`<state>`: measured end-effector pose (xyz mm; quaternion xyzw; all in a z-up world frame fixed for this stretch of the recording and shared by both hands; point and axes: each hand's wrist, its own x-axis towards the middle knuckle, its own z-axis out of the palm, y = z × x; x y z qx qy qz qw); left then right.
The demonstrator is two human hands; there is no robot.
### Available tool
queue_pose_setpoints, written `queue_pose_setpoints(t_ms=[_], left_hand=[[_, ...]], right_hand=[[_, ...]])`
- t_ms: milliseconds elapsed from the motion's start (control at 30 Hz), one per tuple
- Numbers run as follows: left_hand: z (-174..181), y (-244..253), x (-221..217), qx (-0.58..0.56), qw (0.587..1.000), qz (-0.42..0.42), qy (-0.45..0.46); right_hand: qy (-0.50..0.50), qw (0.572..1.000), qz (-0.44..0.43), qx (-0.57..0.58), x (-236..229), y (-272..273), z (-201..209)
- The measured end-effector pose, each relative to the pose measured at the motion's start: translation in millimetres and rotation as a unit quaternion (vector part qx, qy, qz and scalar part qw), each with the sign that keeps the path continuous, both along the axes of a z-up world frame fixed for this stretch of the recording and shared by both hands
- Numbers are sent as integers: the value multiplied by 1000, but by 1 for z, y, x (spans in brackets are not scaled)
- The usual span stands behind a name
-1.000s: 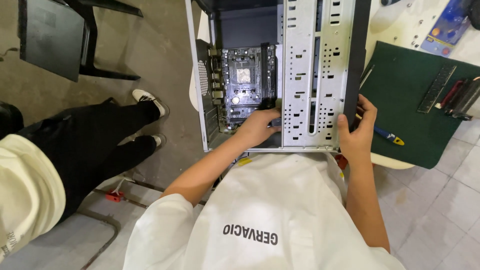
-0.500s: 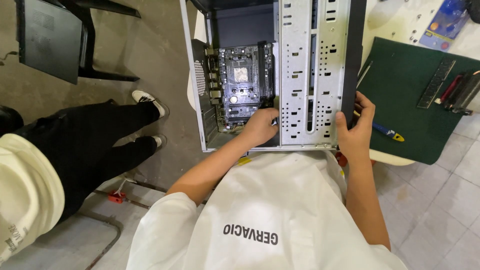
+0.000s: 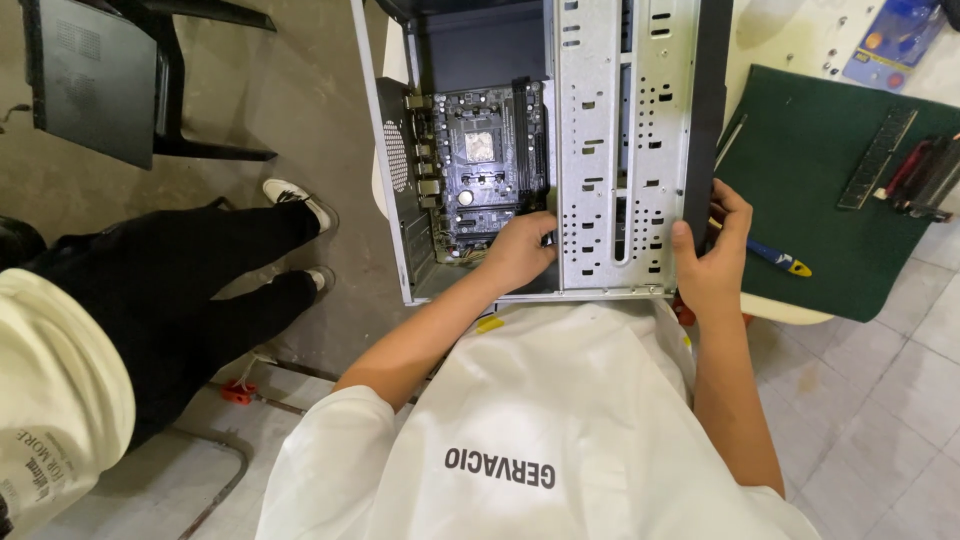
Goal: The person works on the internal components of an open desktop computer case. They use a screwdriver to secure a hard drive into a drive bay and manipulate cables on the motherboard. The person also handles a graphics card and other internal parts during the process.
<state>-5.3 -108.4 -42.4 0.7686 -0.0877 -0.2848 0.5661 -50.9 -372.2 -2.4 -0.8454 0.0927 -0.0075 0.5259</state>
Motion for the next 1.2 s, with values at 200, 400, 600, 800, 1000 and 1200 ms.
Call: queue_pose_setpoints(t_ms=[200,400,600,800,1000,1200], left_hand=[[-12,0,-5,13,1000,-5,-2],[-12,0,-6,15,1000,-4,-4],[-19,0,-8,5,1000,5,-5],[-15,0,-9,6,1000,4,-9],[-7,0,-6,9,1000,5,-17],[-15,1,-6,6,1000,12,-1]], right_hand=[[-3,1000,-1,-2,1,1,2],[1,1000,-1,-1,1,0,2],[0,1000,-2,1,1,3,5],[-4,1000,3,0,2,4,8],[-6,1000,3,-1,2,2,6],[-4,1000,3,3,2,1,5]])
